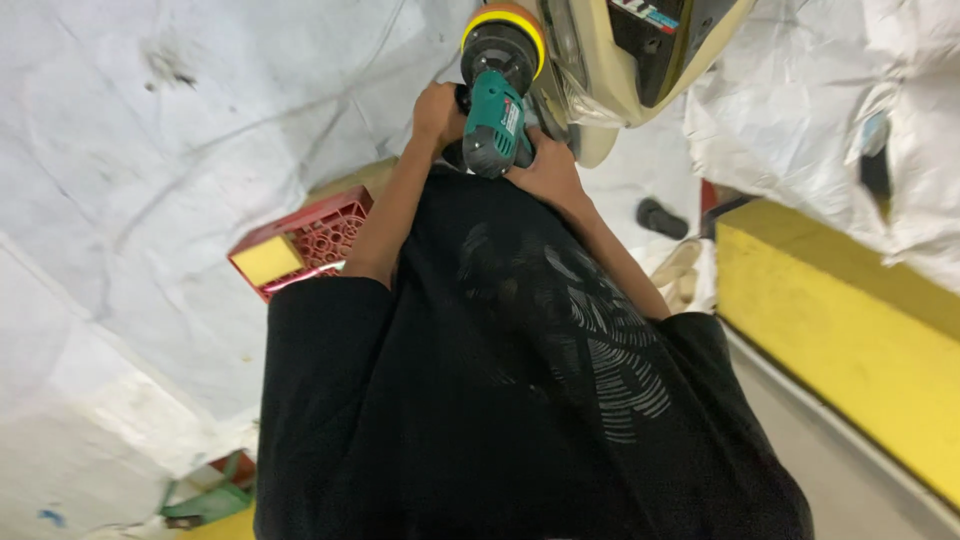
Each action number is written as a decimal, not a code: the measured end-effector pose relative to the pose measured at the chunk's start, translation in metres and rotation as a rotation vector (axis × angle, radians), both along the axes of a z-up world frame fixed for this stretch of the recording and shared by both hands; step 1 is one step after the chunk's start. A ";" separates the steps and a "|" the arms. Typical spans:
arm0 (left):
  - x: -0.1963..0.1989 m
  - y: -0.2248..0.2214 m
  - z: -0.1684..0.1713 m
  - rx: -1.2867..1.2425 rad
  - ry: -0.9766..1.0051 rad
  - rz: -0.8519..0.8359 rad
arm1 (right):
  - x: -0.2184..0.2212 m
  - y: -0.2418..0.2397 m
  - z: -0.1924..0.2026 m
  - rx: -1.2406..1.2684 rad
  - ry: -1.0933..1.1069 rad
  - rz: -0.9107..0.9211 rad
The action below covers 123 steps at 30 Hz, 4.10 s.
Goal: The person uses a green electric polisher with a yellow pad to polish the front fairing of a motorcycle. They move the tool across the surface of the motorcycle's bodywork, focusing on the area around the headlight and front panel.
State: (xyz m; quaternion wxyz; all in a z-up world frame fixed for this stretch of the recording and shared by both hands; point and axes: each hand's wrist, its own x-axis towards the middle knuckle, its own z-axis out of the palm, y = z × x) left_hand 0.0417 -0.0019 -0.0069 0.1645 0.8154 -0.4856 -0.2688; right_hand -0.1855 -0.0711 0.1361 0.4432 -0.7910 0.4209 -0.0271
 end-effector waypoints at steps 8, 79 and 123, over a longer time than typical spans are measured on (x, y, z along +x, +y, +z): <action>0.017 0.016 -0.033 0.030 -0.025 0.022 | 0.002 -0.002 -0.002 0.101 0.032 -0.014; 0.027 0.019 0.003 -0.092 0.000 -0.069 | -0.005 0.015 -0.019 0.097 -0.097 -0.082; 0.022 0.017 -0.003 0.048 0.003 -0.021 | -0.004 0.014 -0.016 0.133 -0.019 -0.074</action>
